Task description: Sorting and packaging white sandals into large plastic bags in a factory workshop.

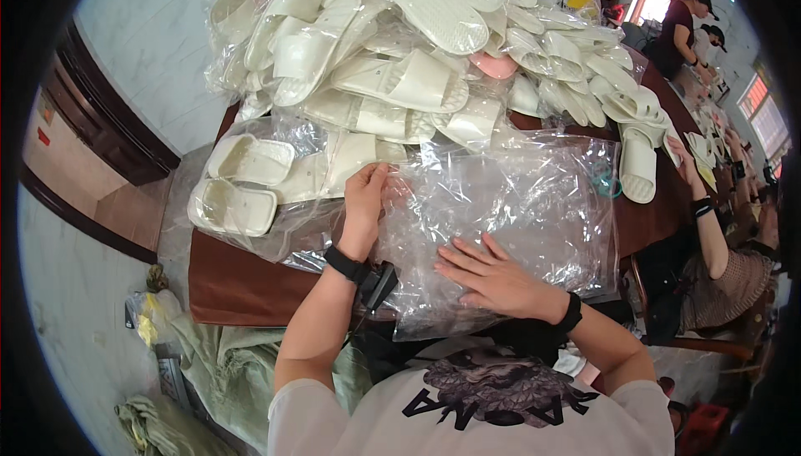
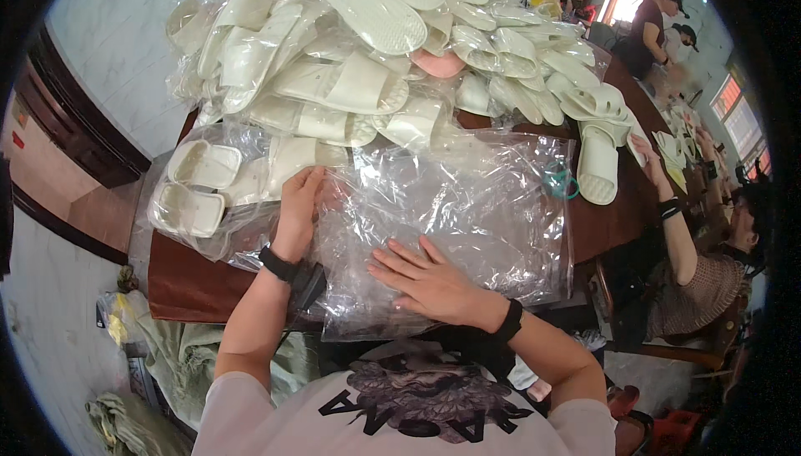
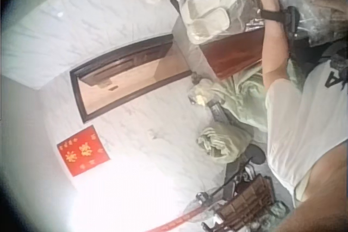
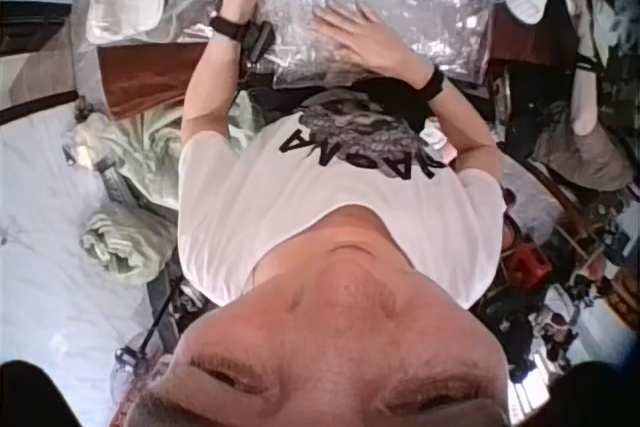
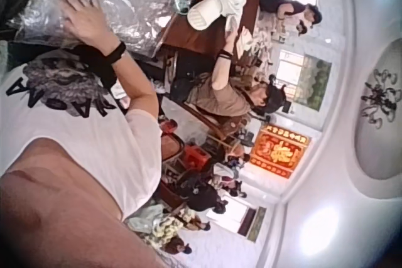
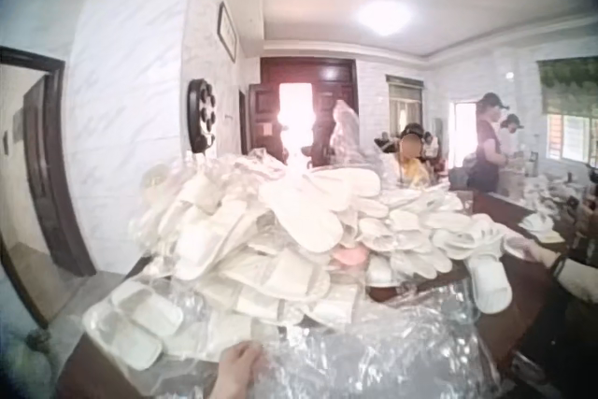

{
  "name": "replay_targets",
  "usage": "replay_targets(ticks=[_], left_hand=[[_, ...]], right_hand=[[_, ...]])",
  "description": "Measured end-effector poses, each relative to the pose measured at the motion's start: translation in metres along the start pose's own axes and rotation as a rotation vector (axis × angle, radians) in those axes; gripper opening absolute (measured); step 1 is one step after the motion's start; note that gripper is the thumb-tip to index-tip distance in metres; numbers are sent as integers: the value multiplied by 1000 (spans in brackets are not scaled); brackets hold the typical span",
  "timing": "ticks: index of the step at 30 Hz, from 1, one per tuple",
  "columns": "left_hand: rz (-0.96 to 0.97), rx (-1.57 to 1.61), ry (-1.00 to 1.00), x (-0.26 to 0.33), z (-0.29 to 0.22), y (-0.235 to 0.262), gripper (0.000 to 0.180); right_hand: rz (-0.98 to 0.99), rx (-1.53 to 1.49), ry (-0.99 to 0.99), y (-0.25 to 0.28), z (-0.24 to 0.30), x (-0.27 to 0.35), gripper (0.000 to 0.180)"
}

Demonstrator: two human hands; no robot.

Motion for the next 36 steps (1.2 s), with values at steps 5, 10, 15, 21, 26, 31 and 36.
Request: replay_targets(ticks=[5,10,15,21,26,31,36], left_hand=[[-6,22,-21,4,-10,-2,25],[4,175,-110,16,-30,-9,33],[65,431,210,16,-20,-22,42],[173,99,-86,20,-40,-25,27],[176,-16,-192,23,-57,-31,27],[75,-152,-295,39,-68,-30,34],[106,-199,-287,71,-72,-34,23]], right_hand=[[-42,-149,51,36,39,-1,64],[47,-233,57,22,66,-20,63],[80,-318,92,30,55,-23,65],[-221,-355,-139,102,6,-53,51],[-673,-169,-64,150,-16,-99,36],[-461,-489,-186,136,-42,-115,28],[-544,-389,-70,156,2,-98,22]])
Point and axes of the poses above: each hand's wrist, its own x-axis away from the middle knuckle, its own y-axis out of the back of the hand, z = x × y, the point moved 9 cm from there along -x, towards the middle knuckle, and after that the axes turned 9 degrees about -y, right-handed, at the moved point
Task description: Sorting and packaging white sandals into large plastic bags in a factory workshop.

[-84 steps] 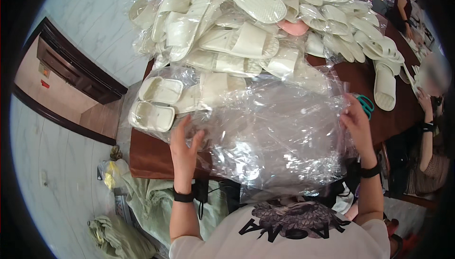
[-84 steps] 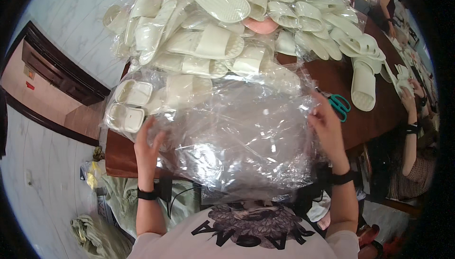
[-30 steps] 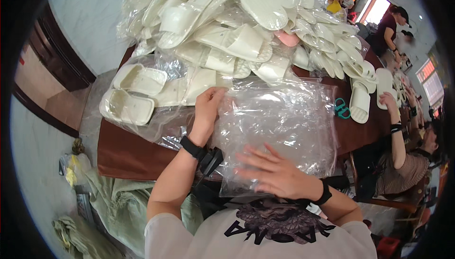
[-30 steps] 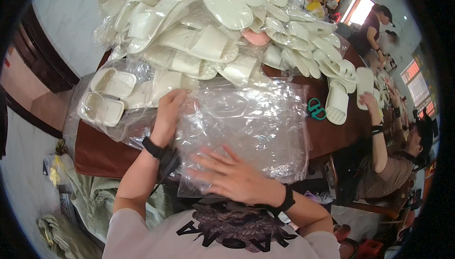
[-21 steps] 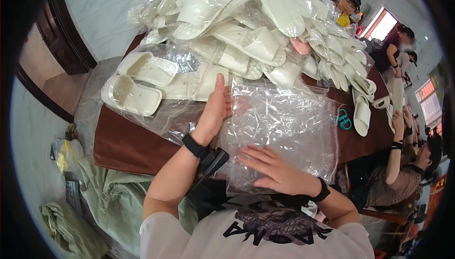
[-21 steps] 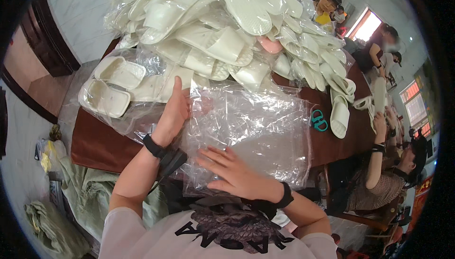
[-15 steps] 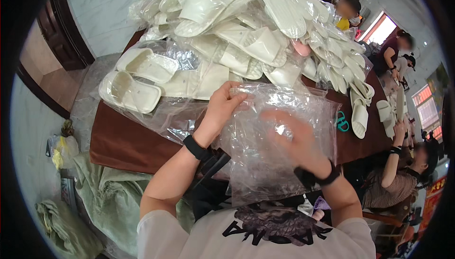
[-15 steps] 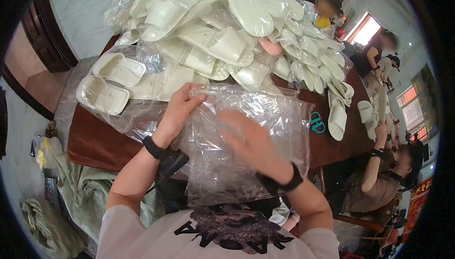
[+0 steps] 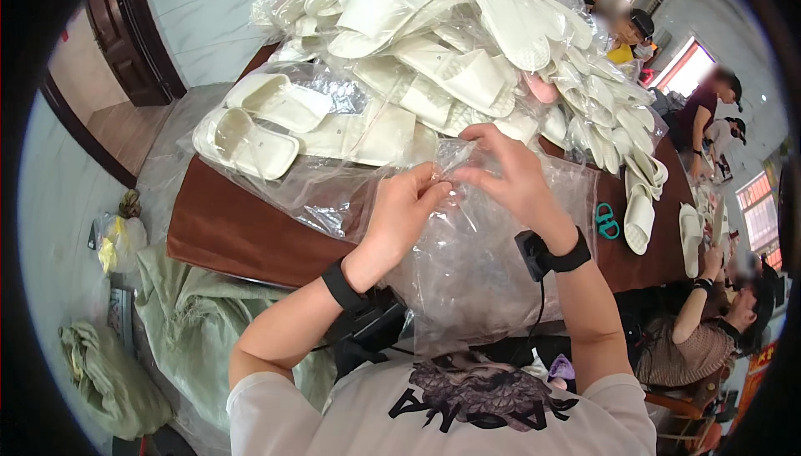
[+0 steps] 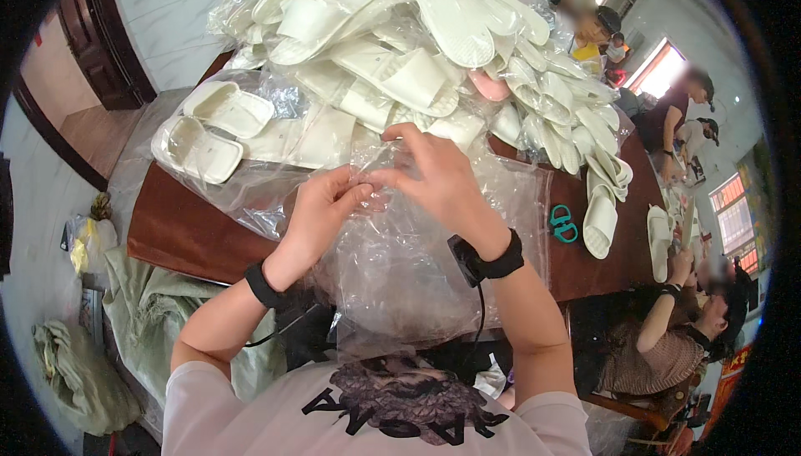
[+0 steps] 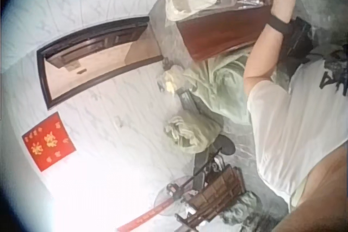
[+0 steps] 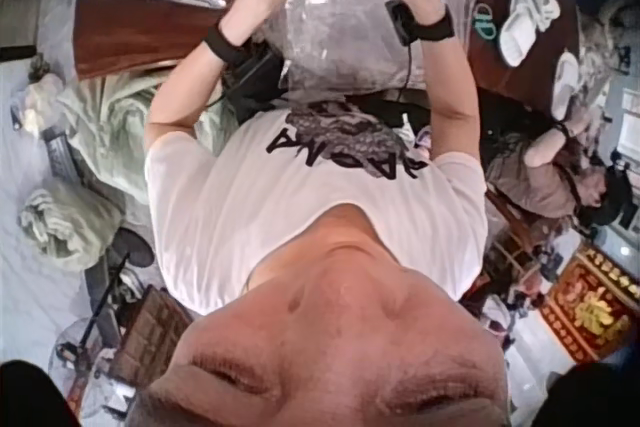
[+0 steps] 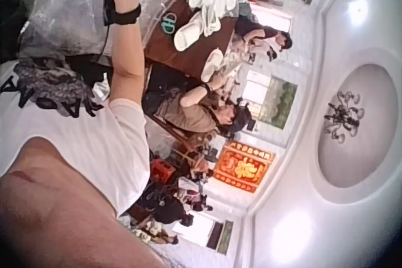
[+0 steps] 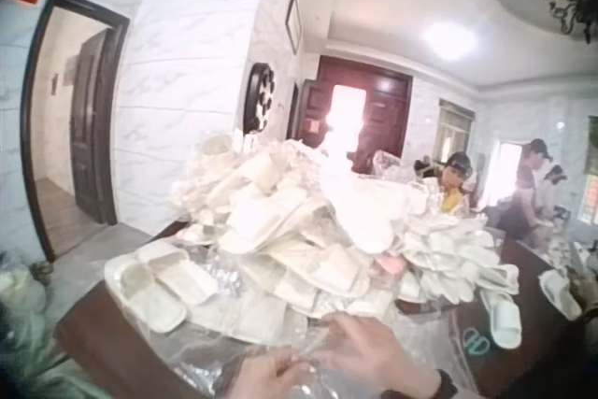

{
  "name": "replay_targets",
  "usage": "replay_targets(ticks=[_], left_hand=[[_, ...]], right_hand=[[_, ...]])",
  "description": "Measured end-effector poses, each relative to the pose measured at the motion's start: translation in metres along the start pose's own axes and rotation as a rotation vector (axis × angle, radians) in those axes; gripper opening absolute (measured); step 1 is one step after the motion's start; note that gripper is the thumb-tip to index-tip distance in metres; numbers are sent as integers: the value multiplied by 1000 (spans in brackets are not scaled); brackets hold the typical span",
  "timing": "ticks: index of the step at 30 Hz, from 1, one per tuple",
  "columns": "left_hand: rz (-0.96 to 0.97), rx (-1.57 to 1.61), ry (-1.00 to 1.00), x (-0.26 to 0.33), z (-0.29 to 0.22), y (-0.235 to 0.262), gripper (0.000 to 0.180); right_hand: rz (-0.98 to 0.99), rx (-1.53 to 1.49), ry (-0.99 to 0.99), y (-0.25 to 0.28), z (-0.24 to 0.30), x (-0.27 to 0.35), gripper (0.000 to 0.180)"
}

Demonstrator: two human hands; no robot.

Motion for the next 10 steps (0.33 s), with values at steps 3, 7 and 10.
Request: replay_targets(ticks=[3,7,10], left_hand=[[44,-266,53,19,-27,-6,21],[300,-249,95,89,1,-43,29],[369,-8,348,125,-4,-39,30]], right_hand=[[-3,80,-26,3,1,3,21],[-131,7,-172,54,-28,4,17],[-191,-252,-75,87,-60,16,11]])
Point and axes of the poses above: each hand's wrist, its own x-axis away from the middle knuckle, its own y-axis out of the back of the hand, z = x × y, the point moved 9 cm from there along -x, towards the middle knuckle, and after that the axes turned 9 degrees about -y, right-handed, at the moved point
